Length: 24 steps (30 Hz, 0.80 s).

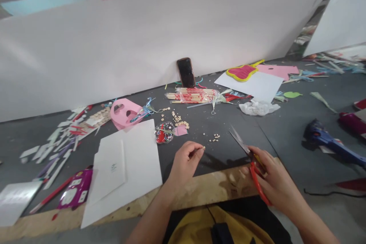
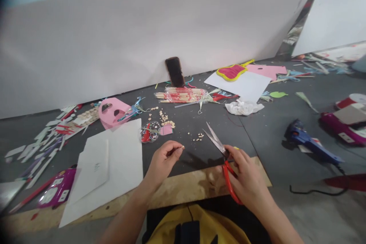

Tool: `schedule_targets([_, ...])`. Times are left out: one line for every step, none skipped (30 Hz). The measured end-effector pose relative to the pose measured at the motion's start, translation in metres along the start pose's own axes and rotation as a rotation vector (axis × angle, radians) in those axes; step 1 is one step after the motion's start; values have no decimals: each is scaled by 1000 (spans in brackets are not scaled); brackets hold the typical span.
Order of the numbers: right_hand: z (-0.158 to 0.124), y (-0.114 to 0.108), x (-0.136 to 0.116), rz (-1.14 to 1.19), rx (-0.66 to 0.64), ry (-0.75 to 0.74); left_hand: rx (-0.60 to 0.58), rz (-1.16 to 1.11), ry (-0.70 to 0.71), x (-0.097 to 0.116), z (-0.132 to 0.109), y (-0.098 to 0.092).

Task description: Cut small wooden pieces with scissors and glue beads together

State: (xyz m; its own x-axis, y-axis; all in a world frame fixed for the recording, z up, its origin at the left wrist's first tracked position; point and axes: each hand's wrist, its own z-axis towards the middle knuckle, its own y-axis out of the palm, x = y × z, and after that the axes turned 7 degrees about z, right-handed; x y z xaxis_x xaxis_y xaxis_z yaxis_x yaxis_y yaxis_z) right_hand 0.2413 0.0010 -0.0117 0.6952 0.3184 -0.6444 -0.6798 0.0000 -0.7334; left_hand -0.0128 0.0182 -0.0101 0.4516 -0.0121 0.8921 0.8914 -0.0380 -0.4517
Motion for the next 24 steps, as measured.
schedule_targets([-2,0,-2,-6,6,-11,-9,-36,-26,2,0,2])
schedule_targets([-3,1,-5,-7,-3,-26,-27,-85,-61,4,0,5])
schedule_targets([-4,3,-10,-5,-31,-43,-50,-148,-103,5,0,8])
schedule_targets([-5,5,-14,0,-72,-58,-74,-217,-150,7,-1,11])
schedule_targets([-5,8,-18,6,-114,-73,-89,-285,-190,8,-3,14])
schedule_targets([-5,10,-22,10,-147,-87,-95,-347,-220,8,-5,16])
schedule_targets([-4,13,-24,11,-170,-96,-93,-399,-237,9,-6,18])
schedule_targets([-3,15,-26,10,-180,-101,-85,-436,-243,9,-8,19])
schedule_targets([-2,16,-27,7,-182,-99,-76,-460,-240,9,-9,19])
schedule_targets([-1,17,-28,6,-185,-95,-69,-474,-234,9,-10,19])
schedule_targets([0,17,-28,8,-191,-91,-65,-477,-226,8,-12,19])
schedule_targets([1,18,-29,11,-201,-87,-64,-469,-221,8,-13,18])
schedule_targets([2,18,-29,17,-211,-89,-64,-456,-216,9,-13,17])
schedule_targets([3,18,-29,24,-221,-96,-66,-444,-212,9,-14,16])
schedule_targets([3,18,-30,31,-228,-106,-71,-433,-210,9,-14,15])
schedule_targets([3,18,-31,36,-232,-116,-75,-424,-205,9,-15,15])
schedule_targets([3,19,-32,39,-233,-123,-78,-417,-198,9,-15,14])
schedule_targets([2,20,-33,40,-236,-127,-76,-412,-187,9,-16,14])
schedule_targets([2,20,-34,38,-241,-130,-74,-406,-175,10,-17,13])
schedule_targets([2,21,-34,34,-246,-132,-73,-399,-163,10,-17,13])
schedule_targets([2,21,-35,29,-253,-135,-73,-393,-154,10,-18,12])
schedule_targets([2,21,-36,24,-263,-138,-74,-389,-147,10,-18,12])
schedule_targets([2,21,-36,17,-269,-143,-75,-387,-145,9,-18,12])
schedule_targets([2,21,-36,8,-272,-150,-74,-385,-144,9,-19,12])
